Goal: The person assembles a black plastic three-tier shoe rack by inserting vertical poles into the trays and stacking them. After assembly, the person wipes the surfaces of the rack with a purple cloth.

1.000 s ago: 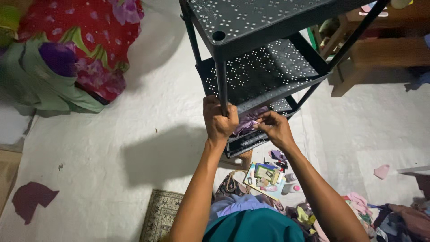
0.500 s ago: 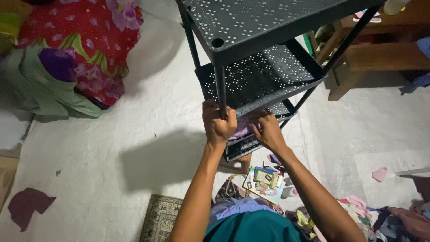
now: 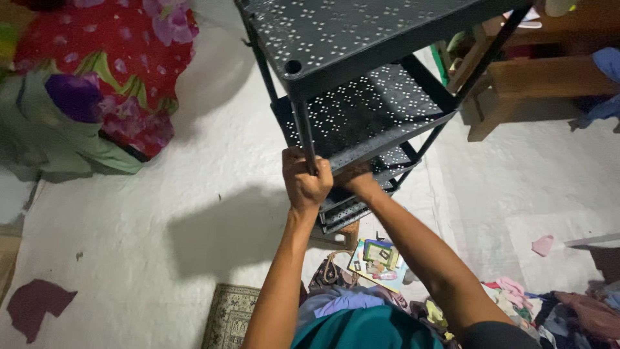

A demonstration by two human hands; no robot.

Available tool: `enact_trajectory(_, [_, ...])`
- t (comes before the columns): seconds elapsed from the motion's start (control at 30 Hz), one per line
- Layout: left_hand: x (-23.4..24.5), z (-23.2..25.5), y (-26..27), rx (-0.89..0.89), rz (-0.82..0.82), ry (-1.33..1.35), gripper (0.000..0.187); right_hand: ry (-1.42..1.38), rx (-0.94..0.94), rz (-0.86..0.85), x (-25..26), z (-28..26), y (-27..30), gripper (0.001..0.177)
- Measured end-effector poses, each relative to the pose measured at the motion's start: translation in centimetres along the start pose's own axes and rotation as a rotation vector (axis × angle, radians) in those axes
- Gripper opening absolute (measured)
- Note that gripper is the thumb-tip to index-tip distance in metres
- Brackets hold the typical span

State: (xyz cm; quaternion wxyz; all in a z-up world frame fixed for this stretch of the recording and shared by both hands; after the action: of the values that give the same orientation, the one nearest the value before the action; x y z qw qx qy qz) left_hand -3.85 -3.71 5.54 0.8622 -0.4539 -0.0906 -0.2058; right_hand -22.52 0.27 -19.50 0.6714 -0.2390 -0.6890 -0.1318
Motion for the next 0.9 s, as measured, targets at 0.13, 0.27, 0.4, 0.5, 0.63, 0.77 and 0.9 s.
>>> enact_trajectory(0.13, [0.4, 0.5, -0.1, -0.066, 0.061, 0.034, 0.023, -0.08, -0.074, 0.23, 2.0, 9.3, 1.6, 0.04])
enact_trajectory(0.27, [-0.1, -0.2, 0.1, -0.046, 0.056, 0.028, 0.025, -0.196, -0.13, 0.275, 3.6, 11.3, 3.9, 0.039])
enact_trajectory(0.4, [0.1, 0.1, 0.4, -0.05, 0.12, 0.054, 0.02, -0.784, -0.447, 0.325, 9.0, 8.5, 7.2, 0.037])
enact_trajectory(0.5, [0.1, 0.0, 0.4, -0.027, 0.121, 0.085, 0.02, -1.178, -0.623, 0.542, 15.0, 3.6, 13.0, 0.036])
enact_trajectory(0.63, [-0.5, -0.4, 0.7, 0.006, 0.025, 0.094, 0.021, -0.738, -0.15, 0.788, 25.6, -5.5, 15.6, 0.06])
enact_trajectory(0.77, [-0.3, -1.1, 1.0, 0.029, 0.006, 0.163, 0.011, -0.352, 0.088, 0.74, 29.6, -10.1, 14.6, 0.064])
enact_trajectory(0.9, [-1.2, -2.2, 1.2, 0.197, -0.052, 0.231, 0.008, -0.279, 0.16, 0.627, 30.0, -7.8, 12.9, 0.061])
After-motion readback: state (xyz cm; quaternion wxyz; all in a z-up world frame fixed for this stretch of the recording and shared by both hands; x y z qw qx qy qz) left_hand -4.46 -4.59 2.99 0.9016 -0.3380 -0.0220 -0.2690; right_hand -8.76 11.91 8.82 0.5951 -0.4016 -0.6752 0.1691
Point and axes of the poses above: each hand's wrist, its own y-axis away from the middle knuckle, its own x-axis out of the back of the hand, z = x × y, the point moved 8 cm from there along -y, towards the middle knuckle, and after that the axes turned 4 degrees about -x, right-handed, at the moved point
